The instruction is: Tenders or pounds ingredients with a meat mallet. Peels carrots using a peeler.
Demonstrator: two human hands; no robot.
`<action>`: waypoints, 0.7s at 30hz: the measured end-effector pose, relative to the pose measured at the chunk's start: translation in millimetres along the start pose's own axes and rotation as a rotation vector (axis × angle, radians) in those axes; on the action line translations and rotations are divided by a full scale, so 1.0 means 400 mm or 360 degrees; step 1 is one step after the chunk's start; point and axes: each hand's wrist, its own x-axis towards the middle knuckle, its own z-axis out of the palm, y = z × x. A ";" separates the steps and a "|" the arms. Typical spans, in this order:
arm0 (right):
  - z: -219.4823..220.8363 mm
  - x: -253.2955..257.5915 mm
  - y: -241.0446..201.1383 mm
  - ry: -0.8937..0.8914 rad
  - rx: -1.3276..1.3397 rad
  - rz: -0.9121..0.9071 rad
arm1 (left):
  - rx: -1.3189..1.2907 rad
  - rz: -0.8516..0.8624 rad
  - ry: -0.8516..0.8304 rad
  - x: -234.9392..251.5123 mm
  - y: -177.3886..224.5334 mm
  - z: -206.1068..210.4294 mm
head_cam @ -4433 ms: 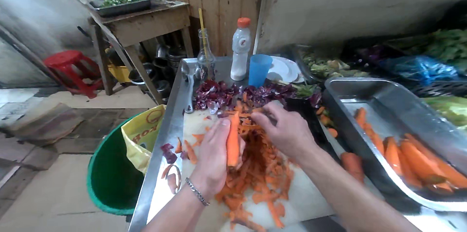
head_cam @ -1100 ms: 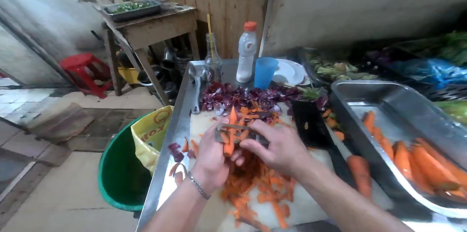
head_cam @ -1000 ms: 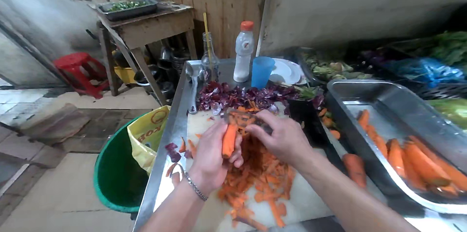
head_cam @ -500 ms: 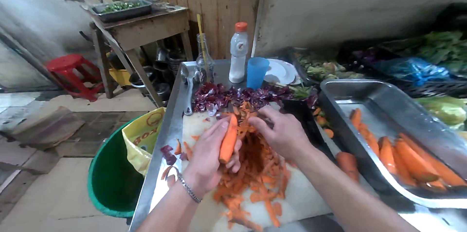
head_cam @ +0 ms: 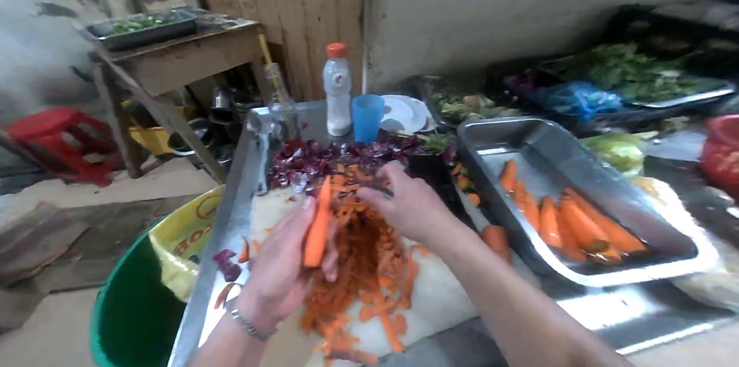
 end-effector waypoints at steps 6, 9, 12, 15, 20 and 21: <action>-0.011 -0.019 0.003 -0.0235 -0.0112 -0.0227 | 0.0844 0.0733 0.0252 -0.011 -0.004 0.059; 0.016 -0.067 0.001 -0.0190 -0.0117 -0.0421 | 0.1592 0.1151 0.0077 -0.004 0.052 0.196; 0.163 -0.023 0.045 -0.0107 0.0024 -0.0547 | 0.2098 0.0997 -0.0136 0.042 0.113 0.392; 0.351 0.082 0.051 -0.0281 0.0105 -0.0439 | 0.2066 0.0470 -0.0429 0.121 0.132 0.566; 0.719 0.316 0.017 0.0233 0.0274 -0.0236 | 0.2159 0.0786 -0.0814 0.142 0.094 0.624; 0.757 0.345 -0.023 0.0159 0.0355 -0.0094 | 0.2246 0.0888 -0.1020 0.142 0.082 0.608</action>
